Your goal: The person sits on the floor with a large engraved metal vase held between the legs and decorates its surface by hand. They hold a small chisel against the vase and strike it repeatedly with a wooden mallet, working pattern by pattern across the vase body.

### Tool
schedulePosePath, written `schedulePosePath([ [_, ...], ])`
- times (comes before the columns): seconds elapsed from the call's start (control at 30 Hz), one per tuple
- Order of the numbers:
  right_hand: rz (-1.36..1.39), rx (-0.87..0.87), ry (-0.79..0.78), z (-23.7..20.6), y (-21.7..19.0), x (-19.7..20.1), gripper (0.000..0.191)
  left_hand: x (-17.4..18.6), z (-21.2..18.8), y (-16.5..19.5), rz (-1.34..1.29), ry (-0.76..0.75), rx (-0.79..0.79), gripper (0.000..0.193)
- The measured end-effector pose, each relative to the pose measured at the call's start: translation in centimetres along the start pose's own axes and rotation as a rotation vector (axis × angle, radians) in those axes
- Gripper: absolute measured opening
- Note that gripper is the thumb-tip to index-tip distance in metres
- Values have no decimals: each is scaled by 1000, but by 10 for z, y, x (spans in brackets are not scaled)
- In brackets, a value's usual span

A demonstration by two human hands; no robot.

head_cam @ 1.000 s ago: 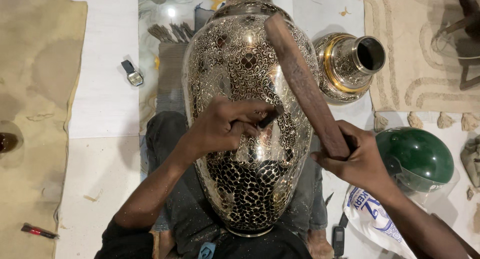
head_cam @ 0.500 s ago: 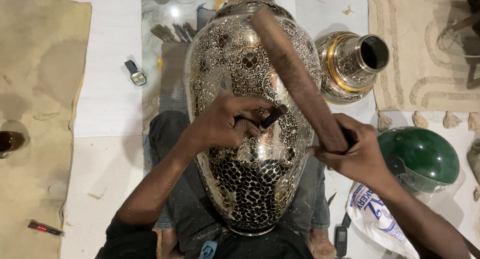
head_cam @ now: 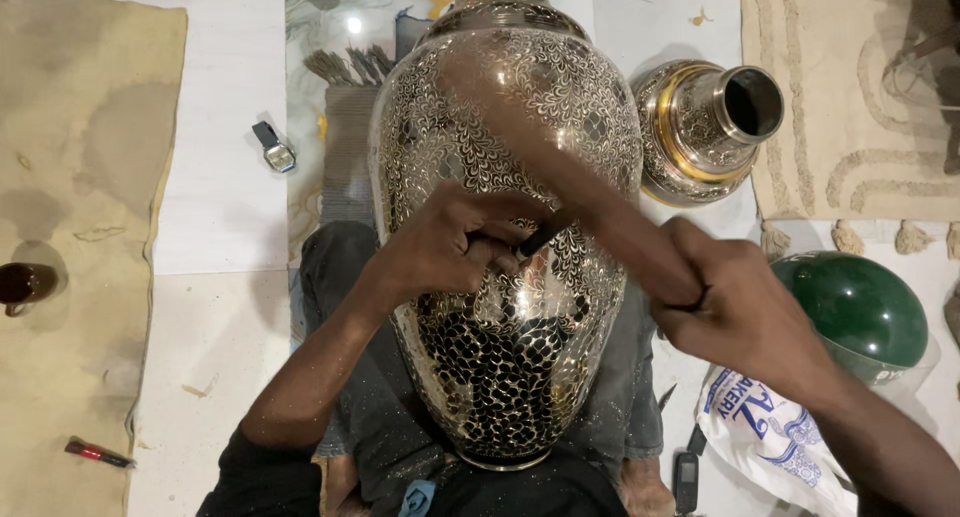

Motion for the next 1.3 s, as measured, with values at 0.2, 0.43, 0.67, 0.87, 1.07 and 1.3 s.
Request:
schedulePosePath([
  [0.2, 80, 11, 1, -4, 19, -4, 37, 0, -1, -2, -89, -13, -24, 74],
  [0.43, 261, 132, 252, -5, -9, 18, 28, 0, -1, -10, 29, -59, 64, 61],
  [0.67, 148, -45, -3, -3, 8, 4, 35, 1, -1, -9, -29, -38, 162, 65],
  [0.87, 364, -33, 198, -8, 15, 10, 24, 1, 1, -3, -125, -28, 25, 80],
  [1.07, 215, 94, 204, -2, -3, 15, 34, 0, -1, -7, -128, -26, 87, 69],
  [1.3, 103, -79, 66, -5, 10, 8, 30, -1, -2, -8, -138, -61, 78, 68],
])
Point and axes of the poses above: each hand's wrist, its own z-axis towards the middle knuckle, its own x-axis out of the back of the hand, y = z × x, the point moved 7 cm from there along z, towards the middle knuckle, and after that the axes turned 11 degrees about -z, right-handed, at the moved point
